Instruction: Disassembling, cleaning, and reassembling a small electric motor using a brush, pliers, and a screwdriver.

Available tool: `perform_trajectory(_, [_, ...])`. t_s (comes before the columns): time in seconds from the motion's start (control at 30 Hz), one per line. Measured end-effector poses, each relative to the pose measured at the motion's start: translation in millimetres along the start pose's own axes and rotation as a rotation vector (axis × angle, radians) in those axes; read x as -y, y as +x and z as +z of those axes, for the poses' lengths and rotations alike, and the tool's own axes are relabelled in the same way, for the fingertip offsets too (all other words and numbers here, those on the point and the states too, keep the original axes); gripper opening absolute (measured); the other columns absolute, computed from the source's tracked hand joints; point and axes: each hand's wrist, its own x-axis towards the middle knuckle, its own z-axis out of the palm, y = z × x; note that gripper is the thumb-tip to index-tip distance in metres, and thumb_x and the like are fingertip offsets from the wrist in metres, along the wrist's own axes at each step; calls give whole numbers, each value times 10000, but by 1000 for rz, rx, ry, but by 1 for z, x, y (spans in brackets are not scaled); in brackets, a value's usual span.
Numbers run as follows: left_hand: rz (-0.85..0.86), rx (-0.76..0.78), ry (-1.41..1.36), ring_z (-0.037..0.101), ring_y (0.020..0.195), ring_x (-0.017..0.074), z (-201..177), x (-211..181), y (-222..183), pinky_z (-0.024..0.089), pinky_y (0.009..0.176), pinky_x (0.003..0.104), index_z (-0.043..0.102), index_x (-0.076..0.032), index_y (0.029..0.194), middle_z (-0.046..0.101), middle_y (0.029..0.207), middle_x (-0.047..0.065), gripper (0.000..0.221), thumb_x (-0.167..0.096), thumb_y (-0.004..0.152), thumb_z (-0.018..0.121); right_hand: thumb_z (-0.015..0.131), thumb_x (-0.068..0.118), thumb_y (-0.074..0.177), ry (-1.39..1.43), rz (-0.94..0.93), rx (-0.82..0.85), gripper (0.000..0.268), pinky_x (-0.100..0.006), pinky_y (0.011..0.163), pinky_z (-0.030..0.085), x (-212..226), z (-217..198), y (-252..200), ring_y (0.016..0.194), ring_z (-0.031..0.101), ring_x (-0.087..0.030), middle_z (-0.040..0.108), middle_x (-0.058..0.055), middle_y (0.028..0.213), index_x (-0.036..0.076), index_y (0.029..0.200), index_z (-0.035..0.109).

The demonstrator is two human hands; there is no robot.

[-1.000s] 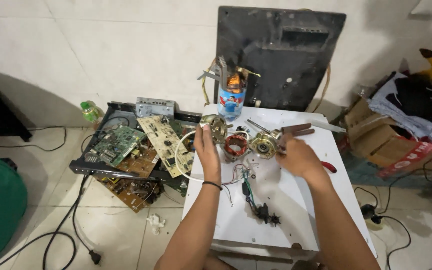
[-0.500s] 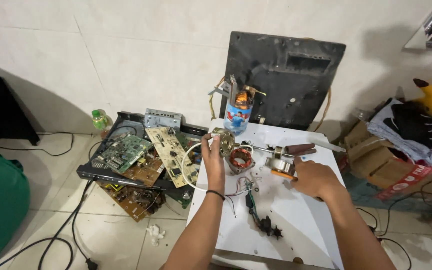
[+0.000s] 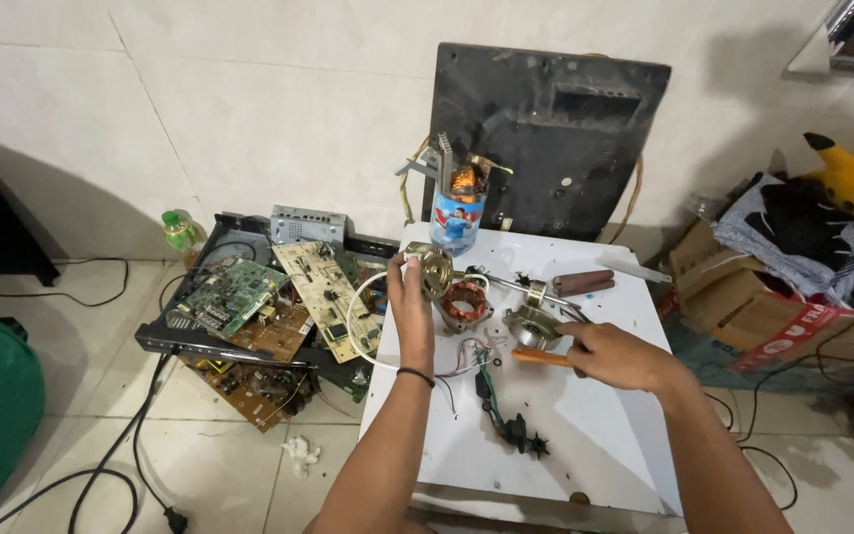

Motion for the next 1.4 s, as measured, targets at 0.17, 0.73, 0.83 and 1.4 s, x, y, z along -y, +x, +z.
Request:
perform_trajectory(0.17, [35,41,-8,506,1124,182,5,-12,-8,432,1039,401,514,-91,1271,510,1168,88,367,-387,1054,510,522,361,988,-50,-46,63,563,-402,863,574,-22,-1,-2,845,725,-257,789,-140,835,74,1470,561])
perform_trajectory(0.73, [-145,224,-76,511,1309,408,38,-60,-33,484,1045,548,487,-117,1467,518,1413,260,574,-448,998,513,654,95,1008,1360,-643,-840,220,-504,822,669,20,24,63,866,736,-232,654,-89,989,19,1159,514])
perform_trajectory(0.83, [-76,284,160,450,1384,431,38,-55,-37,410,1113,578,528,-161,1443,527,1431,236,526,-466,1024,439,692,143,958,1550,-653,-573,254,-494,743,685,31,37,63,777,740,-208,701,-110,967,15,1162,611])
perform_trajectory(1.4, [400,533,433,518,1279,396,41,-42,-42,370,1127,560,539,-110,1401,513,1309,163,732,-625,887,618,683,92,984,1060,-459,-977,130,-422,785,654,4,49,67,831,757,-249,725,-171,971,24,1092,712])
